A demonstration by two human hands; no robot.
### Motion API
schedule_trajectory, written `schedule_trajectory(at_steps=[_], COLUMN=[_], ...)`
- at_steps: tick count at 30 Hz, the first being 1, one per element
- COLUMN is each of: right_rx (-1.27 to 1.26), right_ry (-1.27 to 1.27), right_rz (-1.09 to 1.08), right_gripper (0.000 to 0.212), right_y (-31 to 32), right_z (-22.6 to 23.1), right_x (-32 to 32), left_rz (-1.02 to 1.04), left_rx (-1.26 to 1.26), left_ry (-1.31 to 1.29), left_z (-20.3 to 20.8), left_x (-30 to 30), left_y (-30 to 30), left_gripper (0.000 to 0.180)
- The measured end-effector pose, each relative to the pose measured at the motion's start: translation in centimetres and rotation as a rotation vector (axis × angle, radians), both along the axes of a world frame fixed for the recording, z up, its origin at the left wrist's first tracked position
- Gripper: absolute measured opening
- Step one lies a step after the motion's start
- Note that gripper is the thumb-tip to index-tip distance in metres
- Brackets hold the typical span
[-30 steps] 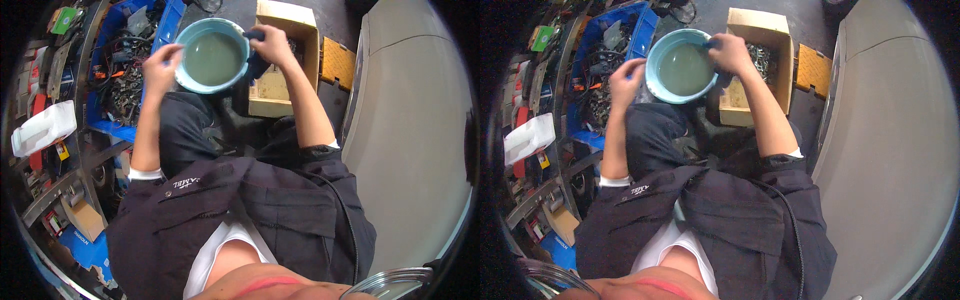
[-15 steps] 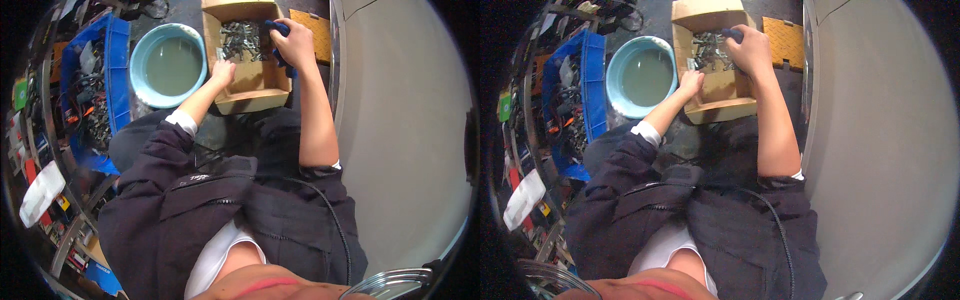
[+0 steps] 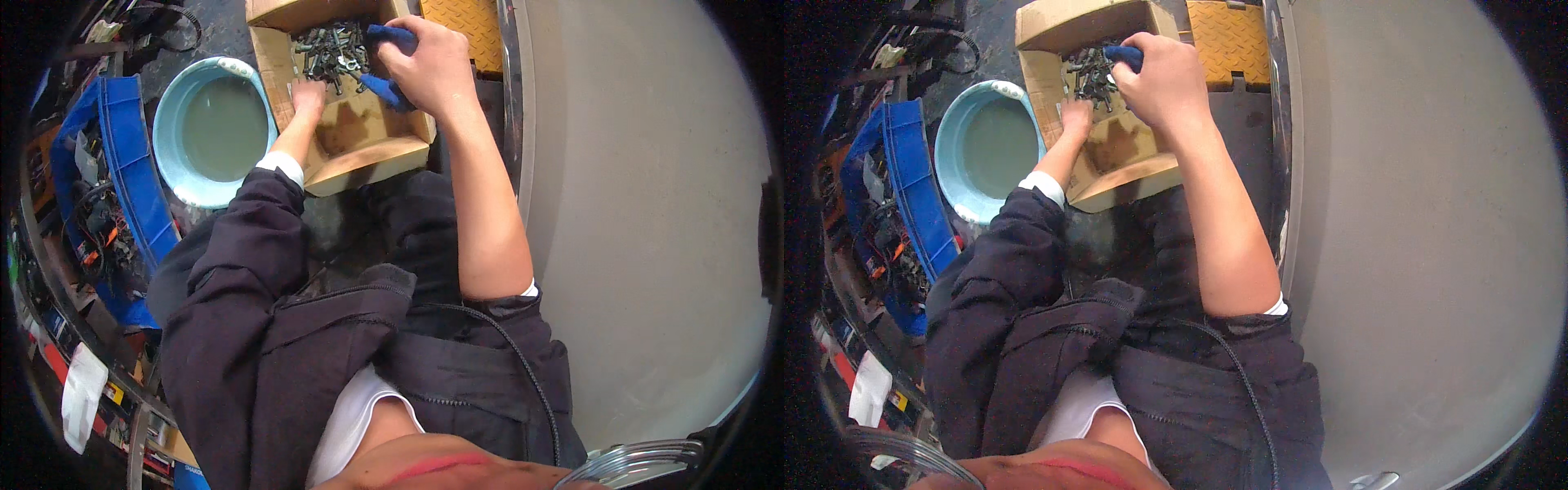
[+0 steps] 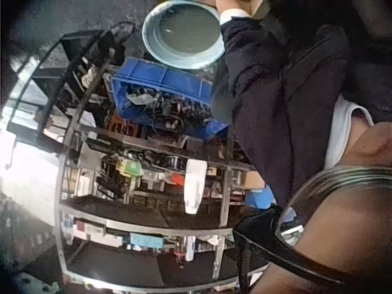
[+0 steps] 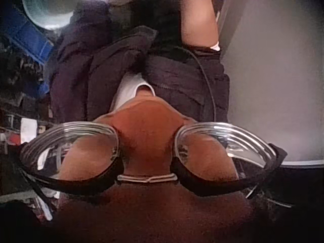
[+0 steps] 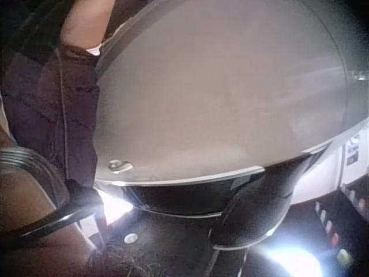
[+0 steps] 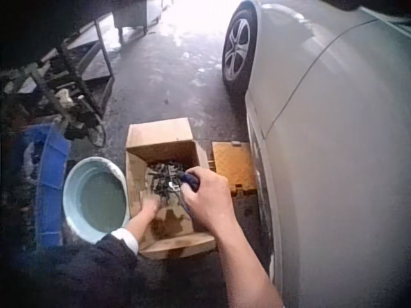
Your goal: The person cleans small metal car parts by dipping them in a water basin and wiping them with a blue cloth. The person handles the parts one at a time, wiping each piece and placing it into a cardboard box.
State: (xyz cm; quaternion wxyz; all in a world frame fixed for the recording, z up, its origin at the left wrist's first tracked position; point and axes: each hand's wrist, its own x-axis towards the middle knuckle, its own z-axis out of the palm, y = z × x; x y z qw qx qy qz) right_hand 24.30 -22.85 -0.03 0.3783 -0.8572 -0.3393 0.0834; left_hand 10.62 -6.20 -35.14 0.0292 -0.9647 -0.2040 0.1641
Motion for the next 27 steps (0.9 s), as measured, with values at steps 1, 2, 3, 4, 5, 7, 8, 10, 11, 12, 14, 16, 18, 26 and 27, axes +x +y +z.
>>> schedule_trajectory(at_steps=[1, 2, 3, 4, 5, 7, 8, 10, 11, 12, 14, 16, 18, 26, 27], right_rx=[-0.002, -0.005, -0.007, -0.007, -0.001, -0.009, -0.006, 0.002, -0.015, -0.039, -0.100, -0.142, -0.055, 0.448, 0.422], right_ry=[-0.003, -0.008, 0.000, 0.008, 0.019, -0.016, -0.033, 0.006, 0.013, 0.016, -0.006, 0.022, 0.096, 0.451, 0.434], right_rz=[0.003, 0.001, -0.003, -0.006, -0.008, -0.005, -0.001, 0.014, 0.030, 0.039, 0.056, 0.131, 0.166, 0.273, 0.303], right_gripper=[0.031, 0.031, 0.032, 0.032, 0.032, 0.032, 0.032, 0.034, 0.036, 0.038, 0.037, 0.038, 0.036, 0.047, 0.048], right_y=[0.1, 0.0, -0.1, -0.1, -0.1, -0.4, -0.3, -0.4, -0.3, -0.3, -0.5, -0.1, 0.3, 3.2, 3.5], right_z=[0.1, 0.2, 0.1, 0.0, 0.0, -0.1, 0.0, 0.0, 0.0, 0.0, -0.1, 0.3, 1.5, 1.6, 1.7], right_x=[0.0, 0.0, 0.1, 0.2, 0.2, 0.4, 0.5, 0.6, 0.6, 0.6, 0.5, 0.2, -1.0, -5.3, -5.8], left_rz=[-0.011, -0.027, 0.000, 0.027, 0.055, 0.245, 0.343, 0.318, 0.301, 0.274, 0.252, 0.269, 0.275, 0.216, 0.207], left_rx=[0.004, 0.008, -0.027, -0.061, -0.088, -0.434, -0.599, -0.700, -0.788, -0.883, -0.989, -1.070, -1.249, -1.405, -1.452], left_ry=[0.000, -0.002, -0.015, -0.027, -0.036, -0.064, -0.079, -0.303, -0.399, -0.495, -0.558, -0.647, -0.661, -0.874, -0.887], left_z=[0.0, 0.5, 1.0, 1.5, 2.6, 5.4, 6.6, 9.1, 10.4, 12.1, 17.1, 22.1, 27.6, 37.2, 37.2], left_x=[-0.2, -0.2, -0.1, -0.1, -0.2, -0.1, -0.4, -1.2, -1.8, -2.0, -2.2, -3.5, -5.2, -12.6, -13.1], left_y=[0.1, 0.1, 0.0, -0.3, -0.3, -0.1, 0.2, 0.5, 1.2, 1.6, 2.2, 2.8, 3.4, 4.8, 4.9], left_gripper=[0.018, 0.017, 0.016, 0.017, 0.020, 0.031, 0.037, 0.044, 0.043, 0.043, 0.039, 0.037, 0.027, 0.020, 0.020])
